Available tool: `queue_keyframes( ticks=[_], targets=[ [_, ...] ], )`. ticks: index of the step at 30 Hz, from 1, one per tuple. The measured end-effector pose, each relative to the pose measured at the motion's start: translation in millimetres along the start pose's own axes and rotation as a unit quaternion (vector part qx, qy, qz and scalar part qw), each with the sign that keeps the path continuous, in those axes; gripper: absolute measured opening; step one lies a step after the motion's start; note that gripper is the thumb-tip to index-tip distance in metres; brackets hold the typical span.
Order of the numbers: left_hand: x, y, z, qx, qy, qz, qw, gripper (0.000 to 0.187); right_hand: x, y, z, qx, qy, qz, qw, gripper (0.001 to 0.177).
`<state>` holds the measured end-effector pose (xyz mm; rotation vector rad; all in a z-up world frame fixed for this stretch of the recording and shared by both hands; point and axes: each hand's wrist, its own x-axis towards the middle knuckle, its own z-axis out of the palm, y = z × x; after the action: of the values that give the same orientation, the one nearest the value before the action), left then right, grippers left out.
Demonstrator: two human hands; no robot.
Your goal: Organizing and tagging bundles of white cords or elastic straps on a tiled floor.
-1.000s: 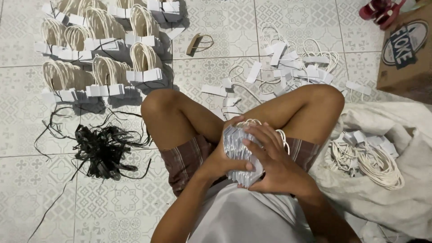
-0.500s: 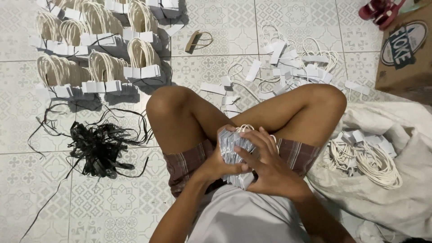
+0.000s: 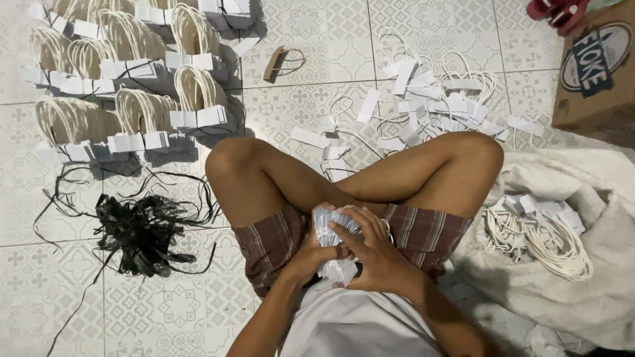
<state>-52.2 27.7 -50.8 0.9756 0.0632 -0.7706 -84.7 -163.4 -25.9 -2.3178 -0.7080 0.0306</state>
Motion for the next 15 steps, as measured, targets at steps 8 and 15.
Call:
queue_keyframes(
  ticks=[8, 15],
  targets=[
    [29.7, 2.6, -21.0, -0.051, 0.017, 0.002, 0.999, 0.088, 30.4, 25.0, -6.7, 0.076, -0.087, 0.064, 0.991, 0.14],
    [127.3, -45.4, -142.9, -0.152, 0.204, 0.064, 0.965, 0.067, 70.1, 121.4, -5.3, 0.248, 0.042, 0.046, 0.967, 0.105]
  ],
)
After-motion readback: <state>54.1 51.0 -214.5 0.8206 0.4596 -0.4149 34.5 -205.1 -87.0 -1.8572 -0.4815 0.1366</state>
